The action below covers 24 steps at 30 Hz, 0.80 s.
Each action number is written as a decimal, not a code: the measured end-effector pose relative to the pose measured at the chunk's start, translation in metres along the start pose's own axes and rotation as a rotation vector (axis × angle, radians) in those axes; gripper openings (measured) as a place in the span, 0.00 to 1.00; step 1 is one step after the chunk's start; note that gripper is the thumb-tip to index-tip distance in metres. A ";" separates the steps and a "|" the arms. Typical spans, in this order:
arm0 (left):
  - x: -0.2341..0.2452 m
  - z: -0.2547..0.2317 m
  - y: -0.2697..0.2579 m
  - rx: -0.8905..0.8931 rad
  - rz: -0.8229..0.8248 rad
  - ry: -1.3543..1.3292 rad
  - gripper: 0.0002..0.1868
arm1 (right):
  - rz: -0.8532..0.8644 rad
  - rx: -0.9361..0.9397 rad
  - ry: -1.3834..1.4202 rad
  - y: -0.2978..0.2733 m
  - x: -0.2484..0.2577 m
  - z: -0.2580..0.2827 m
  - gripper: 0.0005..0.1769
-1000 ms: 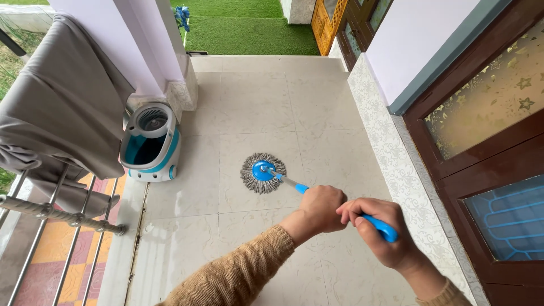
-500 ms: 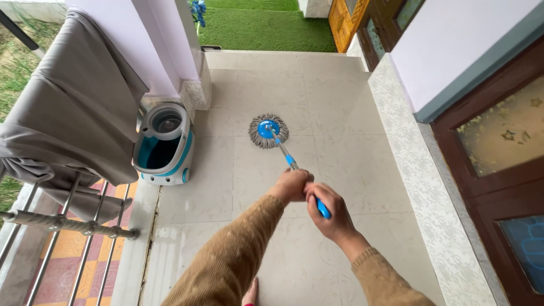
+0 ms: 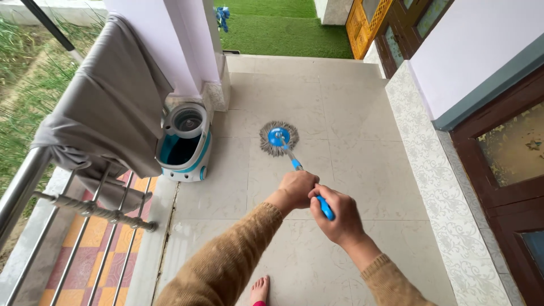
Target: The person mops a tiled balcony floor using a blue spin mop. They move the mop back and forth across the surface, covering the area near a stationary exercise bike and a mop bucket.
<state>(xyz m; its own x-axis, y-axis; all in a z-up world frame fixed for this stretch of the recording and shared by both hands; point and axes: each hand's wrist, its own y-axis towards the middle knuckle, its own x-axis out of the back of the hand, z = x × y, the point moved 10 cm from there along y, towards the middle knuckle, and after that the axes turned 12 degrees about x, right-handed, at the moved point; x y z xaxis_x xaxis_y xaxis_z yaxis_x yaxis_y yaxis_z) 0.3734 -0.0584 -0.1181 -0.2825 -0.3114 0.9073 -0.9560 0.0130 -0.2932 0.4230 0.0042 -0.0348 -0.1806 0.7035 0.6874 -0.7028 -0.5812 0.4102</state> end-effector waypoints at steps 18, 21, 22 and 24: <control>-0.010 0.018 -0.105 0.170 0.082 -0.025 0.06 | 0.076 -0.005 0.040 -0.041 -0.004 0.088 0.09; -0.013 0.051 -0.075 0.205 0.112 0.000 0.07 | 0.078 0.013 0.031 -0.014 -0.031 0.078 0.07; -0.010 0.062 -0.064 0.205 0.108 0.000 0.07 | 0.077 0.017 0.030 -0.003 -0.039 0.074 0.07; -0.006 0.087 -0.041 0.227 0.128 -0.024 0.09 | 0.095 0.000 0.036 0.020 -0.059 0.063 0.08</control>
<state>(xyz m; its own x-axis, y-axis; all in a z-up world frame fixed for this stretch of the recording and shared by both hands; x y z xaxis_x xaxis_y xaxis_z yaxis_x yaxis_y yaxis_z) 0.4210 -0.1397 -0.1380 -0.3958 -0.3432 0.8518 -0.8693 -0.1591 -0.4681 0.4631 -0.0749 -0.0290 -0.2708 0.6594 0.7013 -0.6813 -0.6460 0.3443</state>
